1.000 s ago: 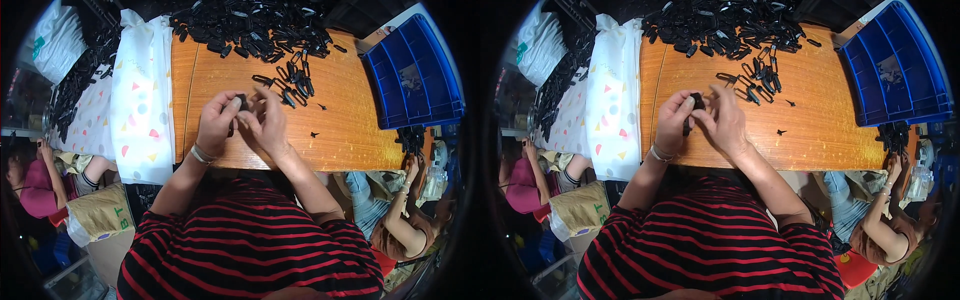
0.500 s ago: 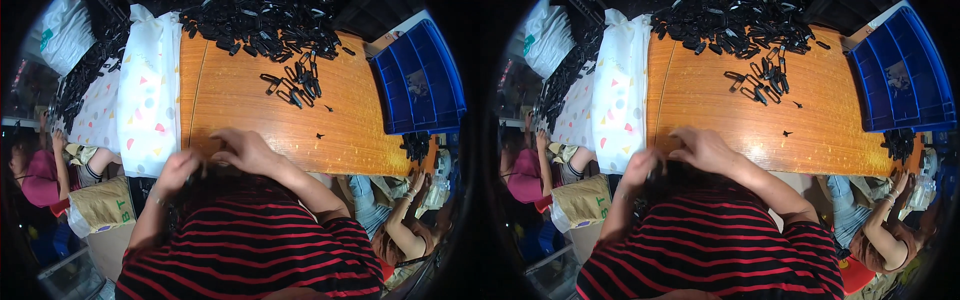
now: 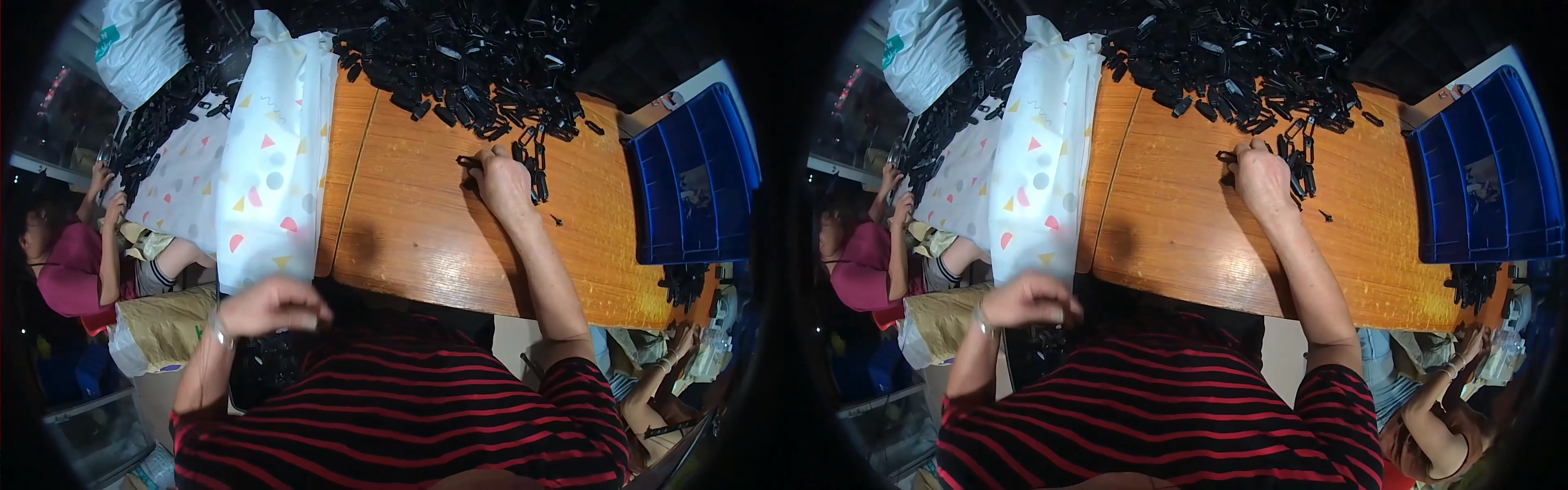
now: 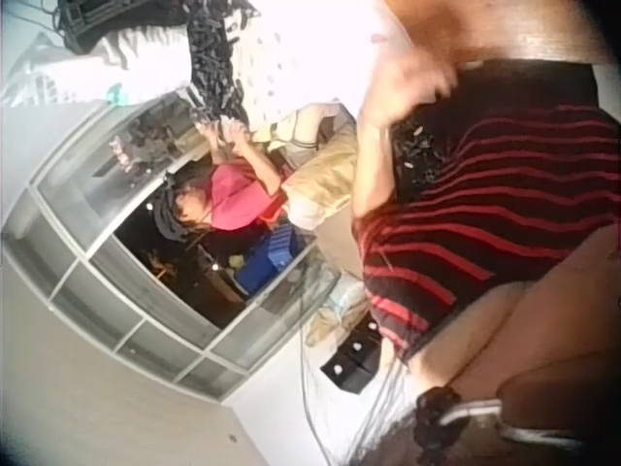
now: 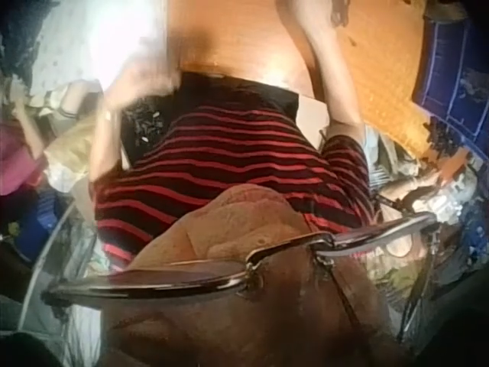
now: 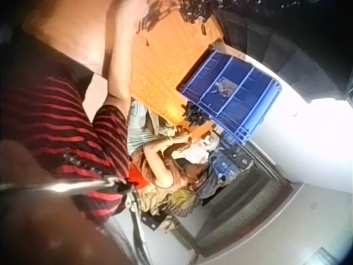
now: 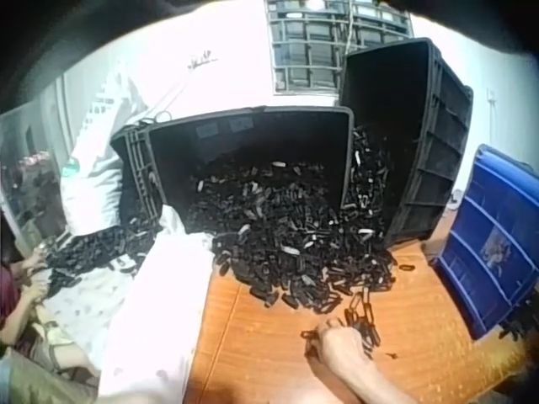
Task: Assembling small black plastic components at a workbench.
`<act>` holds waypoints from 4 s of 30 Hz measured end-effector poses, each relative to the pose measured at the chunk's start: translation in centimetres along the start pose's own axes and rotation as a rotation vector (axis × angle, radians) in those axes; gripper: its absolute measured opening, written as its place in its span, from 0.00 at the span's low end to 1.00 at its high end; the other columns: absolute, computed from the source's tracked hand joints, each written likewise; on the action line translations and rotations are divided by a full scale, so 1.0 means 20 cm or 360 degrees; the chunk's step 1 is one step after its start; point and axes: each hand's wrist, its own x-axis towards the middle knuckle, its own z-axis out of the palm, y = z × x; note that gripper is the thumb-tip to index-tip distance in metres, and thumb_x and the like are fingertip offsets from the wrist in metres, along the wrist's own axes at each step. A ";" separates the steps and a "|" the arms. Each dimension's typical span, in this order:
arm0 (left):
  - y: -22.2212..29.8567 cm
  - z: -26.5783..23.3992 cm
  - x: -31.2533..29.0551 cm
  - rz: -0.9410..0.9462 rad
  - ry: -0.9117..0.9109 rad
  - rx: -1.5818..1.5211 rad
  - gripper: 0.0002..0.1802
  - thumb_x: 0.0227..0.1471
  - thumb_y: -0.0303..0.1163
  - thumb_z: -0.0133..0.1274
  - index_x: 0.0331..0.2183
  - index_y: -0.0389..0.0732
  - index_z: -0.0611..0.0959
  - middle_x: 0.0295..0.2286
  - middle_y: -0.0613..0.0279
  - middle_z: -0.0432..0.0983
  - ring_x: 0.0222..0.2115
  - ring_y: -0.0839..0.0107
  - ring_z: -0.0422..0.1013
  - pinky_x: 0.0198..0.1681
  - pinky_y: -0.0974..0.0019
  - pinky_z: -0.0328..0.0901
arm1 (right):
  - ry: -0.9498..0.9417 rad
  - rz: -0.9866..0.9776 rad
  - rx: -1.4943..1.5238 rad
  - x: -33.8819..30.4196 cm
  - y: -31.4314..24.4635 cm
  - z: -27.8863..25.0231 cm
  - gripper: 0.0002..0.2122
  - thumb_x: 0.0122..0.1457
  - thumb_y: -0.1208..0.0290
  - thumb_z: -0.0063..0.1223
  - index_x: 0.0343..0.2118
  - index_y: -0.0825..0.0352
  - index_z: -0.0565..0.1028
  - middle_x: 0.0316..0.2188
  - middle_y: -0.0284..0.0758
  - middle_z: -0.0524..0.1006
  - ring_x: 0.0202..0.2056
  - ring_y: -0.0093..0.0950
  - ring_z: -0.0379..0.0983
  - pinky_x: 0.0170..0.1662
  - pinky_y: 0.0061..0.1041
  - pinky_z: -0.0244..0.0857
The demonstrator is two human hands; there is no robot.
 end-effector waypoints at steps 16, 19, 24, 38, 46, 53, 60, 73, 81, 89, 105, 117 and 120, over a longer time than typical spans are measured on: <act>0.01 -0.52 1.40 0.0012 0.1532 0.1059 0.11 0.49 0.37 0.58 0.34 0.41 0.82 0.25 0.55 0.79 0.28 0.61 0.75 0.33 0.63 0.68 | 0.0285 -0.0104 0.0473 -0.13 -0.14 -0.02 0.08 0.50 0.73 0.61 0.32 0.68 0.75 0.29 0.41 0.74 0.29 0.41 0.74 0.31 0.34 0.68; -0.01 -0.45 1.36 0.0054 0.1391 0.0971 0.11 0.47 0.36 0.60 0.34 0.42 0.83 0.26 0.55 0.79 0.30 0.57 0.75 0.35 0.59 0.68 | 0.0206 -0.0096 0.0531 -0.14 -0.17 -0.01 0.09 0.50 0.73 0.61 0.33 0.69 0.76 0.29 0.40 0.74 0.29 0.40 0.74 0.31 0.33 0.68; -0.05 -0.36 1.28 0.0190 0.1478 0.0931 0.14 0.43 0.35 0.62 0.32 0.36 0.81 0.26 0.50 0.78 0.30 0.54 0.75 0.35 0.57 0.68 | 0.0247 -0.0150 0.0728 -0.16 -0.22 0.01 0.08 0.51 0.72 0.61 0.32 0.69 0.76 0.29 0.41 0.75 0.29 0.39 0.74 0.32 0.33 0.67; -0.09 -0.10 1.13 0.0308 0.1043 -0.0036 0.18 0.49 0.28 0.59 0.43 0.35 0.76 0.26 0.61 0.78 0.25 0.72 0.73 0.28 0.71 0.67 | 0.0403 0.0321 0.1406 -0.20 -0.24 0.14 0.09 0.55 0.73 0.59 0.36 0.73 0.74 0.23 0.31 0.76 0.23 0.17 0.70 0.26 0.17 0.64; -0.02 0.04 1.01 0.0455 0.0853 -0.0834 0.15 0.55 0.28 0.54 0.44 0.35 0.75 0.24 0.65 0.77 0.22 0.82 0.71 0.24 0.79 0.64 | 0.0432 0.0299 0.1666 -0.22 -0.32 0.03 0.09 0.56 0.76 0.57 0.38 0.72 0.73 0.24 0.28 0.75 0.24 0.14 0.69 0.27 0.14 0.62; -0.01 0.07 0.99 0.0462 0.0929 -0.0722 0.15 0.55 0.29 0.54 0.44 0.36 0.75 0.23 0.67 0.77 0.22 0.83 0.70 0.24 0.80 0.62 | 0.0523 0.0148 0.1658 -0.22 -0.34 0.05 0.08 0.53 0.77 0.59 0.36 0.71 0.74 0.27 0.32 0.73 0.23 0.16 0.68 0.27 0.18 0.63; -0.05 0.08 0.99 0.0542 0.0882 -0.0768 0.16 0.56 0.28 0.54 0.46 0.36 0.75 0.23 0.68 0.77 0.22 0.84 0.70 0.24 0.81 0.62 | 0.0624 0.0014 0.1426 -0.24 -0.34 0.06 0.07 0.53 0.78 0.59 0.34 0.70 0.73 0.26 0.38 0.73 0.22 0.26 0.72 0.26 0.22 0.66; -0.06 0.17 1.00 0.0868 0.0897 -0.0548 0.14 0.64 0.35 0.40 0.36 0.37 0.77 0.26 0.69 0.73 0.24 0.83 0.66 0.29 0.78 0.62 | 0.0608 0.0055 0.1174 -0.33 -0.47 0.06 0.20 0.48 0.73 0.64 0.43 0.69 0.69 0.31 0.42 0.73 0.27 0.36 0.73 0.29 0.30 0.67; -0.07 0.19 1.03 0.0773 0.0729 -0.0690 0.15 0.65 0.36 0.39 0.32 0.37 0.75 0.24 0.66 0.72 0.24 0.80 0.68 0.30 0.76 0.64 | 0.0536 0.0105 0.1634 -0.35 -0.45 0.15 0.17 0.51 0.71 0.63 0.41 0.70 0.70 0.27 0.42 0.74 0.28 0.38 0.73 0.31 0.29 0.67; 0.02 -0.04 1.11 0.0312 0.0950 -0.0622 0.17 0.62 0.42 0.44 0.31 0.37 0.76 0.24 0.65 0.73 0.25 0.79 0.69 0.31 0.74 0.65 | 0.0285 -0.0159 0.0620 -0.26 -0.20 0.00 0.10 0.54 0.71 0.58 0.38 0.68 0.76 0.34 0.40 0.74 0.26 0.38 0.75 0.32 0.31 0.70; -0.03 -0.32 1.41 0.0275 0.1577 0.1392 0.15 0.47 0.35 0.60 0.38 0.39 0.81 0.34 0.50 0.77 0.35 0.55 0.74 0.38 0.58 0.68 | 0.0388 -0.0318 0.0792 -0.07 -0.09 -0.05 0.12 0.47 0.82 0.56 0.37 0.71 0.73 0.32 0.37 0.73 0.29 0.31 0.76 0.32 0.26 0.70; 0.06 -0.08 1.04 0.0303 0.0857 -0.0507 0.12 0.54 0.30 0.57 0.40 0.36 0.81 0.26 0.69 0.75 0.22 0.85 0.66 0.25 0.81 0.62 | 0.0658 -0.0018 0.1100 -0.10 -0.26 0.03 0.12 0.52 0.79 0.60 0.40 0.72 0.75 0.34 0.37 0.79 0.32 0.24 0.77 0.37 0.19 0.73; 0.02 -0.05 1.01 0.0398 0.0866 -0.0783 0.12 0.55 0.30 0.56 0.40 0.37 0.79 0.24 0.71 0.73 0.20 0.88 0.63 0.21 0.84 0.58 | 0.0656 0.0090 0.1456 -0.15 -0.32 0.05 0.11 0.52 0.79 0.61 0.39 0.73 0.76 0.29 0.34 0.79 0.29 0.20 0.77 0.33 0.17 0.72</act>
